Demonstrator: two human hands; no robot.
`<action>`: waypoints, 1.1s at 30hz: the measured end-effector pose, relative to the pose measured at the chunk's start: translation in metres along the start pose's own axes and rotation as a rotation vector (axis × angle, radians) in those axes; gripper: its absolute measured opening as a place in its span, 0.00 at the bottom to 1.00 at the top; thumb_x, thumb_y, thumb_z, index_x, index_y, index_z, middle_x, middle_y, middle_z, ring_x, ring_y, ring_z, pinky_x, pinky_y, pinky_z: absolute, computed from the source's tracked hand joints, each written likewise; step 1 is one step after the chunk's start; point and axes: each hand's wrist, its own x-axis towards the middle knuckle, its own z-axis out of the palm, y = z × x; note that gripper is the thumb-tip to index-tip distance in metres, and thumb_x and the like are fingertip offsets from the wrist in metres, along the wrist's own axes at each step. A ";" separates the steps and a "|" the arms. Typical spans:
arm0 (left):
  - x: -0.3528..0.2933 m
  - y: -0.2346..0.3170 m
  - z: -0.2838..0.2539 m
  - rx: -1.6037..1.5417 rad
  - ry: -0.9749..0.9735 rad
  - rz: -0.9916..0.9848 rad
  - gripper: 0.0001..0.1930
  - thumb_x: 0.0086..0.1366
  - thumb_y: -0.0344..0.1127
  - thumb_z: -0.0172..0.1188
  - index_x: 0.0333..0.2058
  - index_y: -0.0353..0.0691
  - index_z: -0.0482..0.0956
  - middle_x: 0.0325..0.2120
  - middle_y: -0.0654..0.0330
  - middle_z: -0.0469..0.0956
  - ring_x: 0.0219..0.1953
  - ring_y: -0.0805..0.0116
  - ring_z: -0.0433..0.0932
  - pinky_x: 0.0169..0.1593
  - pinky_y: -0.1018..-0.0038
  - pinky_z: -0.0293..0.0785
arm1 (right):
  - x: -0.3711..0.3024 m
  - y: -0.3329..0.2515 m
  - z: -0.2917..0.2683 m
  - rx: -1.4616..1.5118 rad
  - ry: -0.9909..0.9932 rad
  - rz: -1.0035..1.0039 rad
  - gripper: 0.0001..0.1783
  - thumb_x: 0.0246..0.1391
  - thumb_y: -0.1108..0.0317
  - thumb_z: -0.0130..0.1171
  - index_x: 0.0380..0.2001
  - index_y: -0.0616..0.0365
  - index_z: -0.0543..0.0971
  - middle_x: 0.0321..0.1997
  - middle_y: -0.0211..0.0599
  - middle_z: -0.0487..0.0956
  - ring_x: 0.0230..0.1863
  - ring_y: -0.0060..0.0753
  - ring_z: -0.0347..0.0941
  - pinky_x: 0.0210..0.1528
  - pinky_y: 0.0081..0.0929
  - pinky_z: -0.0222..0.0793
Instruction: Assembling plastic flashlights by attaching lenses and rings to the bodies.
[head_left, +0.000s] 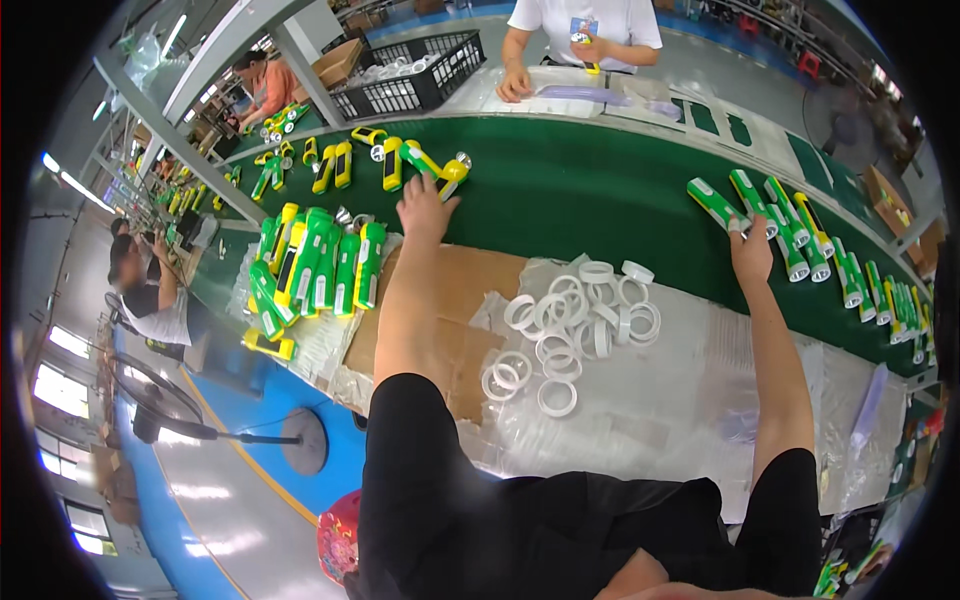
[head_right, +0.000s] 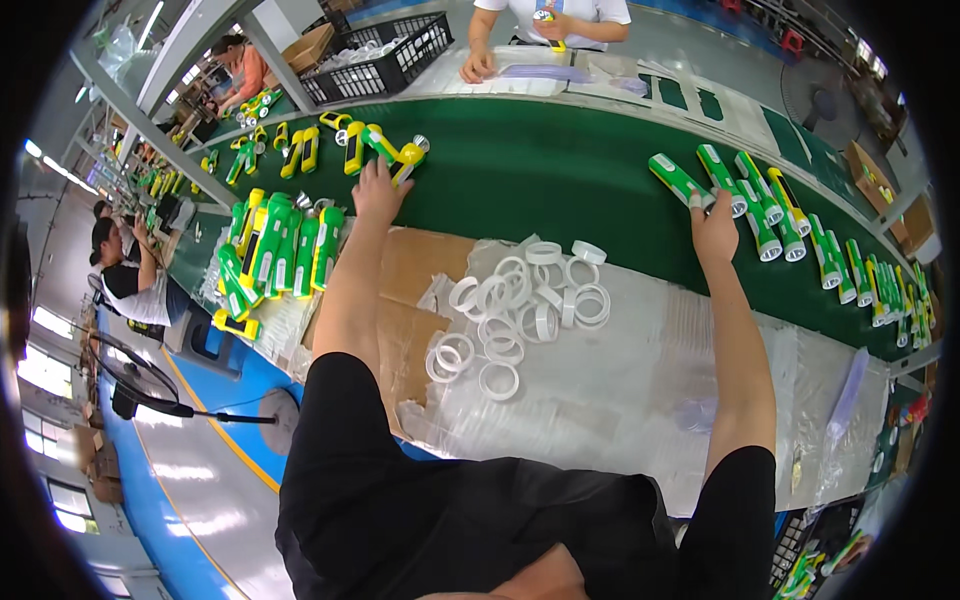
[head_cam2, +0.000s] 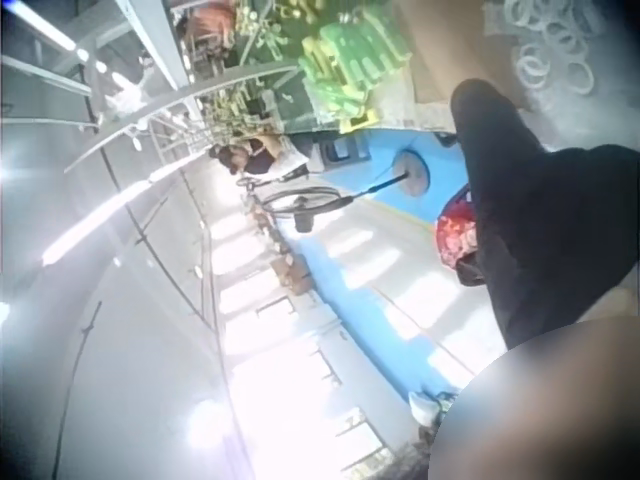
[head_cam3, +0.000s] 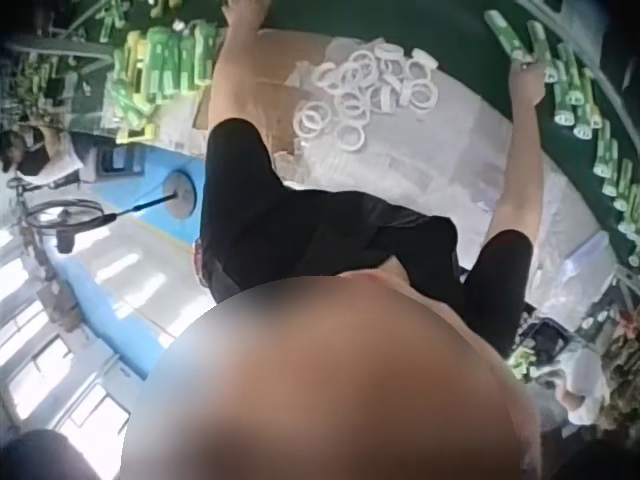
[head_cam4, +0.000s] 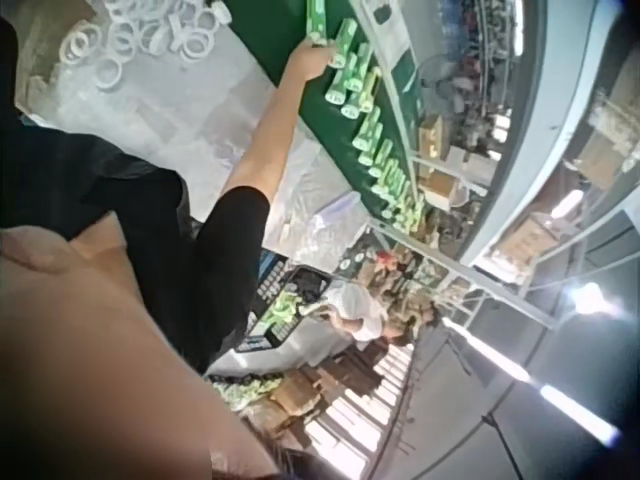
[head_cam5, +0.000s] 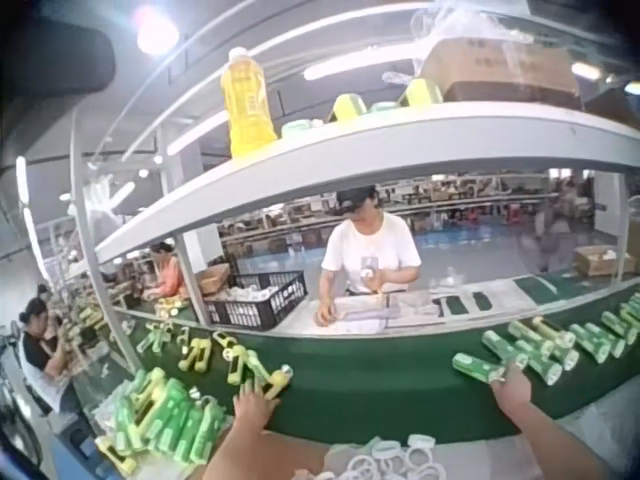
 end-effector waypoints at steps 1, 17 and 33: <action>0.002 -0.011 0.004 0.049 -0.084 -0.042 0.36 0.56 0.52 0.68 0.60 0.44 0.65 0.52 0.54 0.72 0.57 0.59 0.71 0.54 0.53 0.70 | 0.001 0.002 -0.003 -0.108 -0.107 0.072 0.26 0.58 0.50 0.59 0.49 0.59 0.71 0.43 0.54 0.79 0.43 0.58 0.77 0.44 0.46 0.73; -0.225 0.210 -0.153 -1.281 -0.547 0.443 0.23 0.62 0.36 0.66 0.52 0.31 0.73 0.42 0.53 0.79 0.41 0.71 0.79 0.42 0.75 0.76 | -0.155 -0.139 -0.115 1.013 -0.388 0.180 0.27 0.56 0.58 0.66 0.52 0.63 0.71 0.42 0.34 0.79 0.41 0.25 0.76 0.46 0.25 0.71; -0.317 0.280 -0.201 -1.611 -0.591 0.960 0.14 0.72 0.35 0.49 0.45 0.33 0.79 0.46 0.52 0.74 0.42 0.68 0.74 0.44 0.73 0.71 | -0.313 -0.048 -0.238 0.943 -0.720 0.143 0.33 0.51 0.63 0.68 0.56 0.58 0.64 0.43 0.34 0.75 0.41 0.26 0.73 0.47 0.27 0.70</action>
